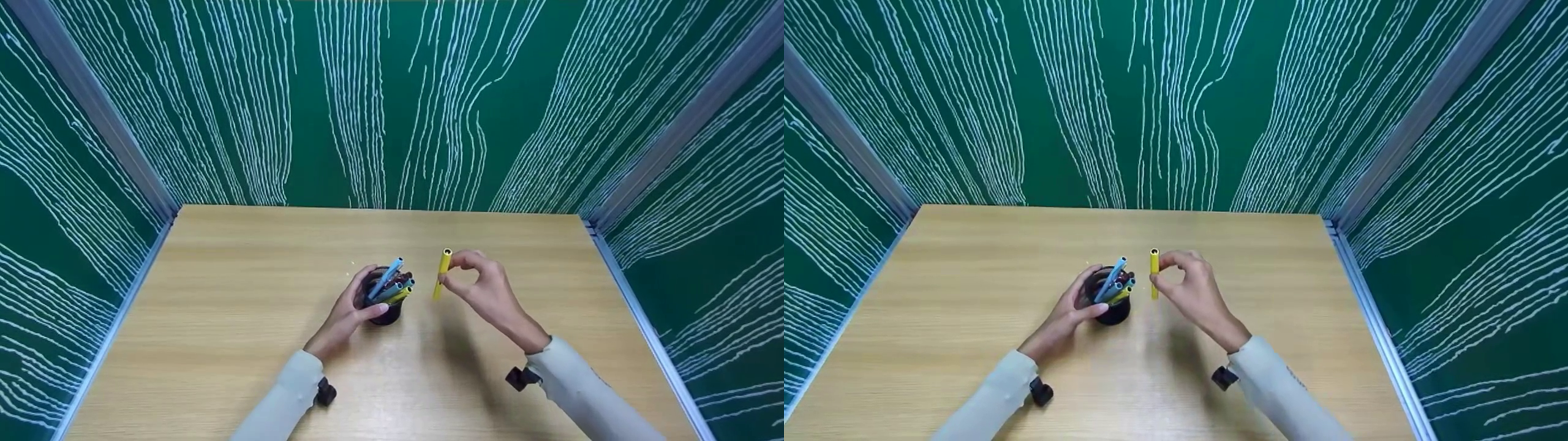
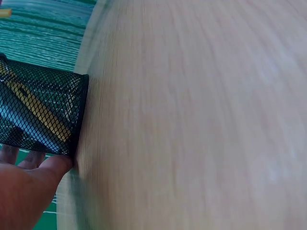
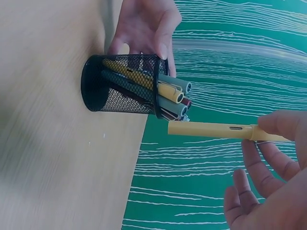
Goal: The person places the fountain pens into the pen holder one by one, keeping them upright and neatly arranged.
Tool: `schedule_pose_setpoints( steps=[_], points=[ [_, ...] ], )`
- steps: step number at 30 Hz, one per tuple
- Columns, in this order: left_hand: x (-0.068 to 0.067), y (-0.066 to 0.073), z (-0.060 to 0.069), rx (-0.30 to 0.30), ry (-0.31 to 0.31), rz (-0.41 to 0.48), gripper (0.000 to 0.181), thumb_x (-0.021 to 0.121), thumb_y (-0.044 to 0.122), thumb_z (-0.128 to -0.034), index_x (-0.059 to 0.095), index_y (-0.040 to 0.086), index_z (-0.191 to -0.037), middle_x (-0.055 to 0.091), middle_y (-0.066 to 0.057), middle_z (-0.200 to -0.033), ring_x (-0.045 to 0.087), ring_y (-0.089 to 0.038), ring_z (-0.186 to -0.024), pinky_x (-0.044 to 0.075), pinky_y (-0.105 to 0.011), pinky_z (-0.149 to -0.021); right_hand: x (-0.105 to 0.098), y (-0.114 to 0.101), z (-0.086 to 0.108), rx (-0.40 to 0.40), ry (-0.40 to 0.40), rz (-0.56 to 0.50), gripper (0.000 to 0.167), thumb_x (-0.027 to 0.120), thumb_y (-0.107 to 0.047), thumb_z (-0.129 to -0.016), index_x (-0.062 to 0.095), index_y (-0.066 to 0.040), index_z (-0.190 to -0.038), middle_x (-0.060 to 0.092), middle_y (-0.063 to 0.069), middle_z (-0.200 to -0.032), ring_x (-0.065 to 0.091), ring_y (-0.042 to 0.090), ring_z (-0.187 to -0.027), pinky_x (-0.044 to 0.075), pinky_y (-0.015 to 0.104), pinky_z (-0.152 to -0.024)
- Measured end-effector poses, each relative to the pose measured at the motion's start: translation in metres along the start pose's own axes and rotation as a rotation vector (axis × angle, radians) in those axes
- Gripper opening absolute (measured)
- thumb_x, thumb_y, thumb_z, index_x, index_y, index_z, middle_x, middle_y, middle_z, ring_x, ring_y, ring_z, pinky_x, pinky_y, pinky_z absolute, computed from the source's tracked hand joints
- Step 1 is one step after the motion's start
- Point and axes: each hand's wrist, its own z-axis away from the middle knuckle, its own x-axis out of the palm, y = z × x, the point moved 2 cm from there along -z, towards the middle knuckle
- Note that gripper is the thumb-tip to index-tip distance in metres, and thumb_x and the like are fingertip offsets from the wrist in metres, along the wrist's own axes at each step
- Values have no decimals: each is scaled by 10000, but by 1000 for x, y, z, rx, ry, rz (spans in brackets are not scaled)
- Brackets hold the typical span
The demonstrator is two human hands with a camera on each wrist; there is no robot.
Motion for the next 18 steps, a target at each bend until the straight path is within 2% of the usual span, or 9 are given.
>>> schedule_pose_setpoints(
  steps=[9,18],
  points=[
    [0,-2,-3,43,-30,29,871,775,17,-978,318,97,-1715,435,-174,-1704,434,-342,-1552,300,-477,-1315,5,-6,-9,16,14,-44,182,861,-114,-944,824,-87,-1120,738,98,-1192,597,360,-1193,465,541,-1067],
    [1,-2,-2,30,-13,21,865,785,52,-989,319,98,-1717,416,-186,-1715,429,-352,-1549,281,-504,-1322,15,-11,-20,4,39,-97,146,861,-91,-945,827,-68,-1084,764,96,-1128,611,302,-1126,469,476,-1050]
  ],
)
